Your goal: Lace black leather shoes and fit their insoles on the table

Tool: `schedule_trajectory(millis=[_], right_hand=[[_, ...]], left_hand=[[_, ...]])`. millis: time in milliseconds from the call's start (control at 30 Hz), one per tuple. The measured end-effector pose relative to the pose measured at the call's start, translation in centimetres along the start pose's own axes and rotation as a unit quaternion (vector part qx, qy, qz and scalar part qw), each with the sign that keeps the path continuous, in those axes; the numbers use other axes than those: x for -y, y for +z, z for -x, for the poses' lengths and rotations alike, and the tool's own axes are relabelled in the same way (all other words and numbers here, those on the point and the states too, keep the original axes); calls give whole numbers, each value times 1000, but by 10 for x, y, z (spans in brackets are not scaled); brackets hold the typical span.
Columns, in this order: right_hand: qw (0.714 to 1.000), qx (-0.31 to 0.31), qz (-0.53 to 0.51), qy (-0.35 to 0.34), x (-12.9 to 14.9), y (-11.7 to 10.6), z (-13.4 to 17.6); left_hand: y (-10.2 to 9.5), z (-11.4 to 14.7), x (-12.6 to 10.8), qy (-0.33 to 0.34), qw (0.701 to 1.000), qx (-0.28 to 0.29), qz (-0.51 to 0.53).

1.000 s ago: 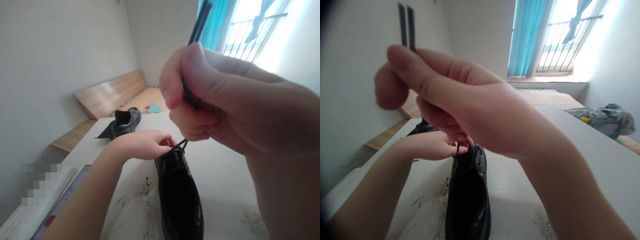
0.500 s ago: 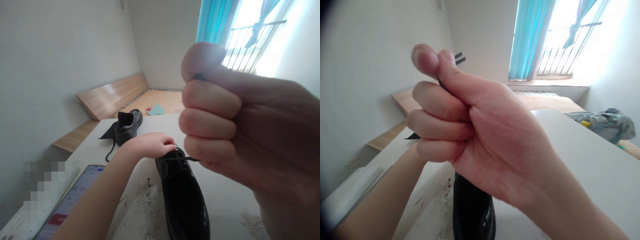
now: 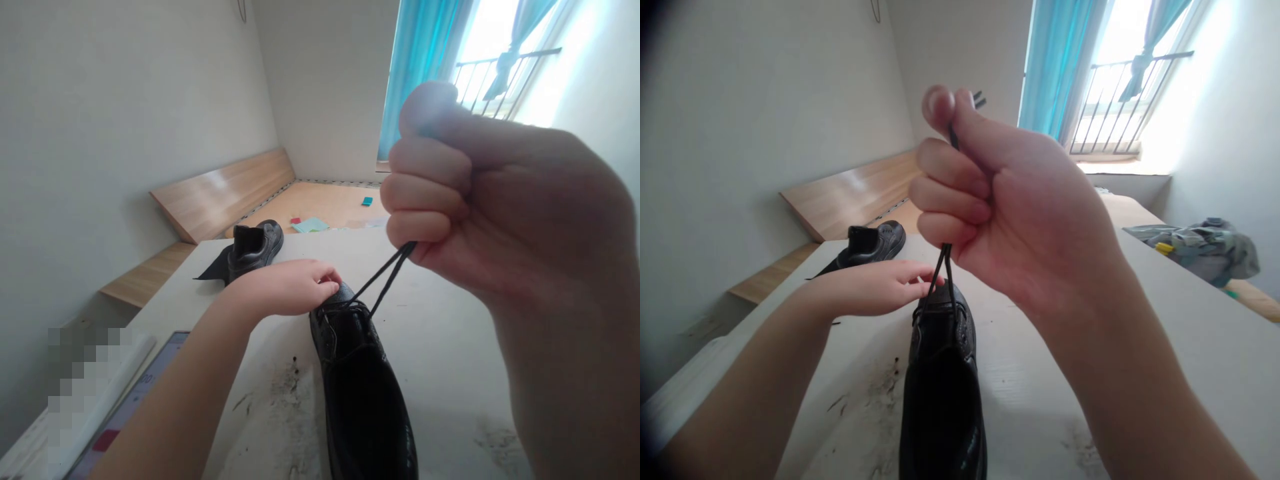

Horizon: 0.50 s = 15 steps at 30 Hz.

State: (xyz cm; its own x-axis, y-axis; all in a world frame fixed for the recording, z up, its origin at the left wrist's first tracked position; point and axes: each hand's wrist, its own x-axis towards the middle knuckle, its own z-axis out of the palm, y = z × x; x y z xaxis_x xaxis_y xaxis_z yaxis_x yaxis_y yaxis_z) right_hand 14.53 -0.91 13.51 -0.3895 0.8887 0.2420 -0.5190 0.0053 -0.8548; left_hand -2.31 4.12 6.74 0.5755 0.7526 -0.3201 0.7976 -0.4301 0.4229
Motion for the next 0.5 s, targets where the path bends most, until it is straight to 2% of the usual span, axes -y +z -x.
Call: schedule_trajectory(millis=[100, 200, 367, 500], right_hand=[[1000, 20, -22, 3, 0, 0, 1], [1000, 22, -11, 7, -1, 3, 3], [1000, -11, 0, 29, 2, 11, 9], [996, -53, 13, 71, 9, 34, 30]], left_hand=[[4, 2, -3, -18, 999, 40, -9], [4, 7, -5, -21, 999, 40, -3], [1, 9, -5, -33, 998, 58, -21], [0, 9, -7, -39, 998, 40, -30]])
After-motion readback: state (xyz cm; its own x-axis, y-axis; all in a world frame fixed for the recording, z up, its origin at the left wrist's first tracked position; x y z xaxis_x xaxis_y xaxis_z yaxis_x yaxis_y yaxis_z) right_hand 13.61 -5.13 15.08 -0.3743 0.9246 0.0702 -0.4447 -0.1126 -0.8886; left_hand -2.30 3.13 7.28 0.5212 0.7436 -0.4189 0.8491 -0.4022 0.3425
